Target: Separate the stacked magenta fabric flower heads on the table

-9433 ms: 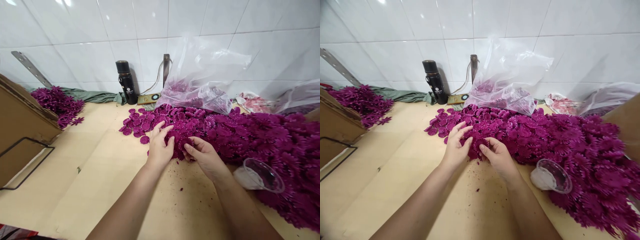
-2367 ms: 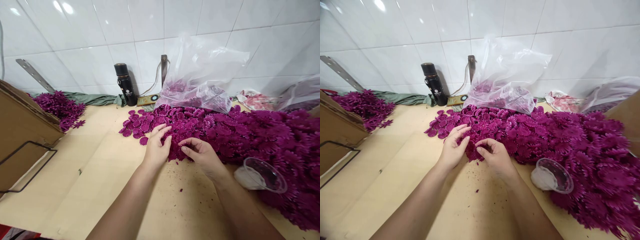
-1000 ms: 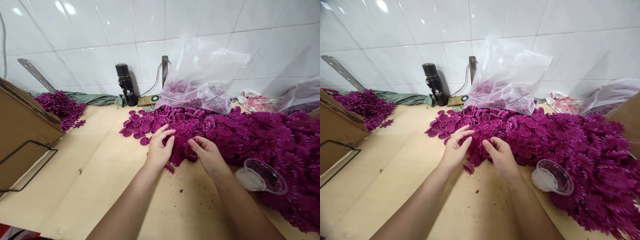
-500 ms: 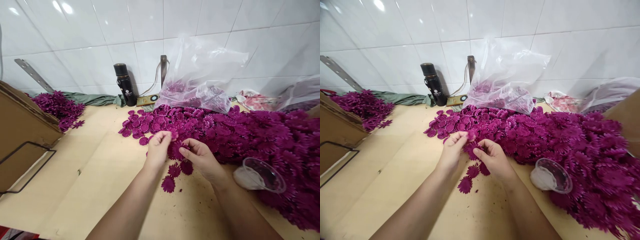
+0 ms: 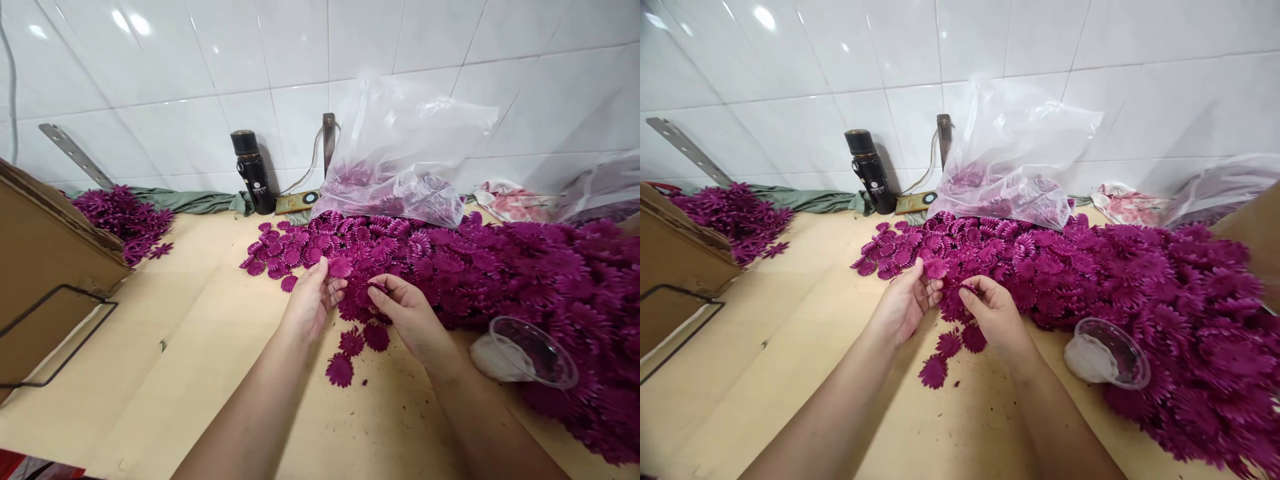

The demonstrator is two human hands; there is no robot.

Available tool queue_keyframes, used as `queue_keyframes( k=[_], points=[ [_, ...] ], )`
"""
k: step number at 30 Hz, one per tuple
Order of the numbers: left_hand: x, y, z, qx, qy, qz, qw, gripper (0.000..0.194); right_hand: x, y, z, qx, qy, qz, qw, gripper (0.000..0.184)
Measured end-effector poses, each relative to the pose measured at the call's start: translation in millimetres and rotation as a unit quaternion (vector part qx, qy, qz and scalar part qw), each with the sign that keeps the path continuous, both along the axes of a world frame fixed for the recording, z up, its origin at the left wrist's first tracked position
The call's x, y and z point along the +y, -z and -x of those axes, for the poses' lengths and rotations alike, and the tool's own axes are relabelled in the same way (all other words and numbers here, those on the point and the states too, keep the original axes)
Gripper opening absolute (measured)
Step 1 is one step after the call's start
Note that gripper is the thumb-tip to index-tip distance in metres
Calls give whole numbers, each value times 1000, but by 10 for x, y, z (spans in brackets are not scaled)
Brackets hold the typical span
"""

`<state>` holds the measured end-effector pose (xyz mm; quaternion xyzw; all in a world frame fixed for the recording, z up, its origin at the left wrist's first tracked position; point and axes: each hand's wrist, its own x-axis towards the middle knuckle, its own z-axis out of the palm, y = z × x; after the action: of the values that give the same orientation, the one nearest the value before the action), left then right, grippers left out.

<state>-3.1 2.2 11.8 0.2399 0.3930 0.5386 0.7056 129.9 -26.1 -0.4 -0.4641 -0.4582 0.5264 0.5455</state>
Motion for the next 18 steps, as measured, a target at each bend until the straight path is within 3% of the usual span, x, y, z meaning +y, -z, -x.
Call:
queue_keyframes(
  k=[4, 7, 10, 12, 15, 18],
  points=[
    [-6, -25, 21, -16, 41, -25, 999, 38, 1, 11, -7, -13, 8, -10, 1000, 38],
    [-12, 12, 26, 36, 27, -80, 996, 28, 4, 20, -12, -24, 15, -20, 999, 41],
    [-17, 61, 13, 151, -3, -146, 978, 19, 9, 38, -17, -38, 26, -23, 999, 45],
    [-26, 78, -3, 250, -29, -222, 942, 15, 16, 55, -21, -38, 37, -12, 999, 47],
    [-58, 85, -32, 364, -60, -335, 867, 25, 33, 75, -25, -18, 52, 12, 998, 50],
    [-94, 100, -55, 406, -31, -394, 824, 26, 46, 75, -21, 14, 53, 27, 998, 50]
  ],
)
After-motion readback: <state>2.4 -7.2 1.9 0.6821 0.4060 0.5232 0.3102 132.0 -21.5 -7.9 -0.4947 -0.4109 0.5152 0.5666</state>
